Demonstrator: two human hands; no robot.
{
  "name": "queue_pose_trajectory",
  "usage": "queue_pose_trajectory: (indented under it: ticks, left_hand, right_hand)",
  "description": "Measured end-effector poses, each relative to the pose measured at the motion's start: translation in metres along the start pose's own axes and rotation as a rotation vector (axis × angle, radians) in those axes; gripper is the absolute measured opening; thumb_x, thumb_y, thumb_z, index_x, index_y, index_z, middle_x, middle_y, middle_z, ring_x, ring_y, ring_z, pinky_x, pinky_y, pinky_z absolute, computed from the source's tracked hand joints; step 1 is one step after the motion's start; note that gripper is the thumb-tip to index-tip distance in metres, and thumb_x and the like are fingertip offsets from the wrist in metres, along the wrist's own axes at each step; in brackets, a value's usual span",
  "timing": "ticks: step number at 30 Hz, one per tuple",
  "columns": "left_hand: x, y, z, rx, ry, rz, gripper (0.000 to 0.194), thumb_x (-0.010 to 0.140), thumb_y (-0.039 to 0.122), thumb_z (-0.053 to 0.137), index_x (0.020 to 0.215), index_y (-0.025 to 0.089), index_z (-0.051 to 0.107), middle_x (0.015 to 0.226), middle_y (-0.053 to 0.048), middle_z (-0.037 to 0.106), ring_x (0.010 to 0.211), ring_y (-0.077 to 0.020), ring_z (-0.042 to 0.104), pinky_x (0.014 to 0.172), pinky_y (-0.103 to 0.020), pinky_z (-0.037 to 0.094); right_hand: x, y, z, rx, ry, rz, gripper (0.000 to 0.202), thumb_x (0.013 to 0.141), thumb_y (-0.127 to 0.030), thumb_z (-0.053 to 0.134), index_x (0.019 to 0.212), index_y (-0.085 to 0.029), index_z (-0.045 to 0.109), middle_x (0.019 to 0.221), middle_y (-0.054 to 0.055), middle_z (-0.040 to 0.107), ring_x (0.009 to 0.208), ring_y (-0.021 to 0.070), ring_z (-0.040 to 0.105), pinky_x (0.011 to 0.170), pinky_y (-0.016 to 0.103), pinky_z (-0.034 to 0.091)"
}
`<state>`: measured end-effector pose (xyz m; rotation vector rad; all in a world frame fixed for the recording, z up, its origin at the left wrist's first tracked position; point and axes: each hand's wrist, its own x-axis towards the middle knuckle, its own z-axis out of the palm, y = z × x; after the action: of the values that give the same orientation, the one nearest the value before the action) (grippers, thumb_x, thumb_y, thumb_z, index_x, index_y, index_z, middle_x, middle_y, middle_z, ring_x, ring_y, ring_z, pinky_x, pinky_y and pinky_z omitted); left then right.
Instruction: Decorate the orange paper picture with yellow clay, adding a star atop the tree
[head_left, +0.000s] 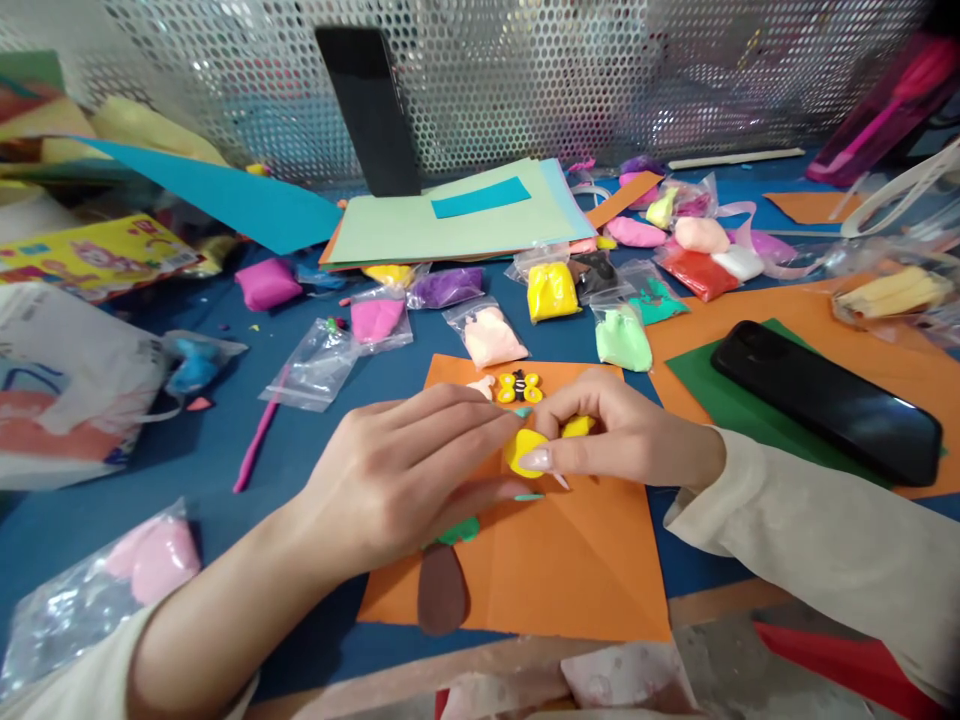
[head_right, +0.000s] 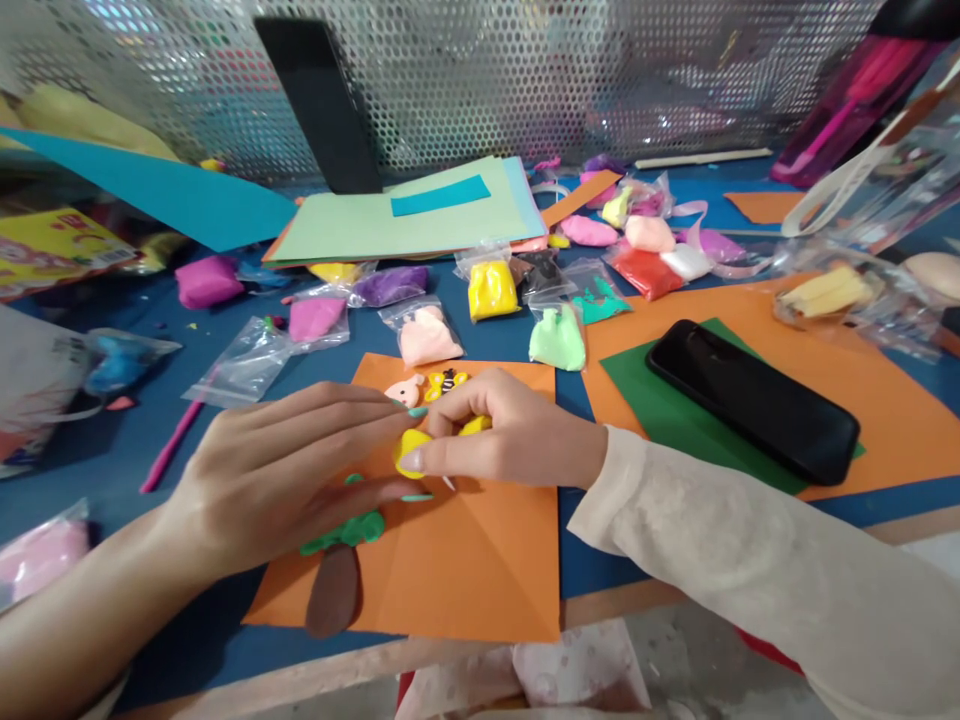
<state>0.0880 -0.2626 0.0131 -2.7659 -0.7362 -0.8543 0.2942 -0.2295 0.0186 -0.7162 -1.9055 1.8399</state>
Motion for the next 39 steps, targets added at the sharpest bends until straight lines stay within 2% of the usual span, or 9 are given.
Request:
queue_pose_trajectory:
  ticks: [5, 9, 12, 14, 18, 25, 28, 32, 39]
  left_hand:
    - [0.002, 0.002, 0.001, 0.011, 0.043, -0.029, 0.013, 0.088, 0.026, 0.055, 0.093, 0.014, 0.059, 0.083, -0.005, 0.067, 0.076, -0.0154, 0.064, 0.066, -0.026, 0.054]
    - [0.002, 0.003, -0.003, -0.011, 0.083, -0.079, 0.014, 0.082, 0.024, 0.064, 0.091, 0.015, 0.059, 0.08, -0.004, 0.066, 0.073, -0.0157, 0.063, 0.065, -0.027, 0.053]
    - [0.003, 0.004, -0.007, -0.184, -0.002, -0.19, 0.03, 0.079, 0.038, 0.065, 0.098, 0.016, 0.057, 0.083, -0.004, 0.065, 0.073, -0.0155, 0.06, 0.065, -0.027, 0.051]
    - [0.004, 0.005, -0.009, -0.339, -0.107, -0.287, 0.033, 0.088, 0.046, 0.049, 0.103, 0.017, 0.055, 0.088, -0.005, 0.063, 0.075, -0.0152, 0.058, 0.064, -0.027, 0.048]
    - [0.005, 0.007, -0.01, -0.546, -0.193, -0.402, 0.021, 0.095, 0.029, 0.036, 0.088, 0.019, 0.053, 0.078, 0.0, 0.056, 0.068, -0.0104, 0.051, 0.06, -0.022, 0.043]
    - [0.007, 0.011, -0.011, -0.592, -0.079, -0.458, 0.015, 0.092, 0.02, 0.044, 0.079, 0.018, 0.051, 0.066, 0.002, 0.053, 0.058, -0.0085, 0.045, 0.052, -0.021, 0.039]
    - [0.006, 0.009, -0.011, -0.566, -0.088, -0.445, 0.018, 0.093, 0.023, 0.043, 0.078, 0.017, 0.052, 0.067, 0.001, 0.054, 0.06, -0.0094, 0.046, 0.054, -0.022, 0.039]
    - [0.003, 0.005, -0.008, -0.543, -0.131, -0.449, 0.022, 0.094, 0.03, 0.038, 0.087, 0.017, 0.053, 0.079, -0.001, 0.055, 0.068, -0.0103, 0.048, 0.061, -0.023, 0.04]
    - [0.01, 0.009, -0.011, -0.599, -0.203, -0.294, 0.017, 0.092, 0.015, 0.042, 0.081, 0.017, 0.054, 0.073, -0.001, 0.059, 0.068, -0.0113, 0.049, 0.063, -0.024, 0.043]
  right_hand:
    - [-0.001, -0.001, 0.006, -0.009, 0.035, -0.014, 0.028, 0.074, -0.023, 0.069, 0.054, -0.012, 0.053, 0.048, -0.008, 0.038, 0.044, 0.0018, 0.03, 0.043, 0.019, 0.024]
    - [-0.001, -0.002, 0.008, -0.036, 0.101, -0.076, 0.022, 0.075, -0.02, 0.067, 0.058, -0.012, 0.056, 0.052, -0.007, 0.043, 0.047, 0.0032, 0.034, 0.045, 0.019, 0.028]
    - [-0.002, -0.004, 0.007, -0.081, 0.135, -0.054, 0.019, 0.075, -0.019, 0.066, 0.06, -0.011, 0.058, 0.053, -0.006, 0.044, 0.048, 0.0036, 0.036, 0.045, 0.019, 0.028]
    - [-0.003, -0.004, 0.006, -0.106, 0.125, -0.041, 0.018, 0.075, -0.018, 0.066, 0.059, -0.011, 0.058, 0.052, -0.006, 0.044, 0.048, 0.0035, 0.036, 0.044, 0.019, 0.027]
    - [-0.003, -0.003, 0.005, -0.109, 0.052, -0.1, 0.014, 0.072, -0.015, 0.066, 0.06, -0.011, 0.058, 0.054, -0.005, 0.048, 0.051, 0.0043, 0.041, 0.045, 0.018, 0.03]
    - [-0.003, -0.002, 0.009, -0.099, 0.008, -0.031, 0.025, 0.072, -0.022, 0.07, 0.059, -0.014, 0.051, 0.048, -0.009, 0.031, 0.043, 0.0023, 0.026, 0.038, 0.018, 0.018]
    - [-0.002, 0.0, 0.009, -0.108, -0.013, -0.06, 0.035, 0.079, -0.023, 0.065, 0.053, -0.014, 0.043, 0.049, -0.008, 0.027, 0.045, 0.0023, 0.024, 0.04, 0.019, 0.018]
    - [-0.001, 0.002, 0.008, -0.099, -0.06, -0.051, 0.033, 0.079, -0.025, 0.064, 0.052, -0.013, 0.048, 0.048, -0.008, 0.033, 0.045, 0.0027, 0.028, 0.041, 0.019, 0.021]
    - [-0.003, -0.001, 0.007, -0.14, -0.082, 0.049, 0.022, 0.074, -0.023, 0.068, 0.058, -0.013, 0.055, 0.048, -0.008, 0.038, 0.045, 0.0035, 0.032, 0.04, 0.018, 0.023]
